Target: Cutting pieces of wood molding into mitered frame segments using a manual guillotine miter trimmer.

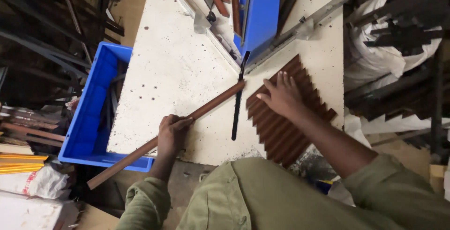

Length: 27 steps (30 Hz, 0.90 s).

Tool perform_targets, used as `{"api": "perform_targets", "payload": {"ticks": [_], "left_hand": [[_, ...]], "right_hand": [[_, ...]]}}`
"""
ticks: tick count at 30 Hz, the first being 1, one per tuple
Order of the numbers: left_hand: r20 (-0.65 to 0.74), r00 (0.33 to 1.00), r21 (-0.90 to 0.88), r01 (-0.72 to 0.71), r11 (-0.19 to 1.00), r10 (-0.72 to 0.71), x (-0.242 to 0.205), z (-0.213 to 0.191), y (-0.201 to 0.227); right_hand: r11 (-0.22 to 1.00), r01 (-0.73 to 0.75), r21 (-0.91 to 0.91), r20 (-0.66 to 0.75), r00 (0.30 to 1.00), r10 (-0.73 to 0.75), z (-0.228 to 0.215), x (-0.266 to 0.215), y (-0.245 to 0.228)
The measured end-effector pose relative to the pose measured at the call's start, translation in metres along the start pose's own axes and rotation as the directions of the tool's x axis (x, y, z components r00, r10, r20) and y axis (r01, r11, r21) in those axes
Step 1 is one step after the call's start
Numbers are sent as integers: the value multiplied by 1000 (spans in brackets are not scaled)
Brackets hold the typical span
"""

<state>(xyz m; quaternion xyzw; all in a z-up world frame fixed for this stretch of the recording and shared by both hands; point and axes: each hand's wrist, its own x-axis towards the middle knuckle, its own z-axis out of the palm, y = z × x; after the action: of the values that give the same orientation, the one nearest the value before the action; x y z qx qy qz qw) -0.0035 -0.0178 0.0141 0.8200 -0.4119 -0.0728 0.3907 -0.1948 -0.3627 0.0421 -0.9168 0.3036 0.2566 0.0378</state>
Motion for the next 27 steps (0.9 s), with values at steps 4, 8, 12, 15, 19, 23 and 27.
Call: {"api": "perform_targets", "payload": {"ticks": [4, 8, 12, 15, 19, 23, 27], "left_hand": [[30, 996, 62, -88, 994, 86, 12, 48, 15], [-17, 991, -40, -134, 990, 133, 43, 92, 55], [-9, 974, -130, -226, 965, 227, 60, 114, 69], [-4, 960, -50, -279, 959, 279, 46, 105, 52], [0, 971, 57, -238, 970, 238, 10, 89, 9], [-45, 985, 212, -152, 965, 165, -16, 46, 7], [-62, 989, 231, -115, 966, 132, -11, 18, 20]], "right_hand": [[998, -27, 51, -71, 997, 31, 13, -14, -11], [989, 97, 114, -208, 975, -72, 42, 0, -39], [985, 124, 118, -284, 955, -86, 54, 25, -45], [990, 103, 99, -331, 941, -64, 51, 55, -19], [989, 117, 94, -379, 922, -73, 52, 96, 27], [985, 120, 126, -348, 935, -69, 42, 86, 38], [995, 81, 65, -354, 934, -52, 26, 73, 30]]}}
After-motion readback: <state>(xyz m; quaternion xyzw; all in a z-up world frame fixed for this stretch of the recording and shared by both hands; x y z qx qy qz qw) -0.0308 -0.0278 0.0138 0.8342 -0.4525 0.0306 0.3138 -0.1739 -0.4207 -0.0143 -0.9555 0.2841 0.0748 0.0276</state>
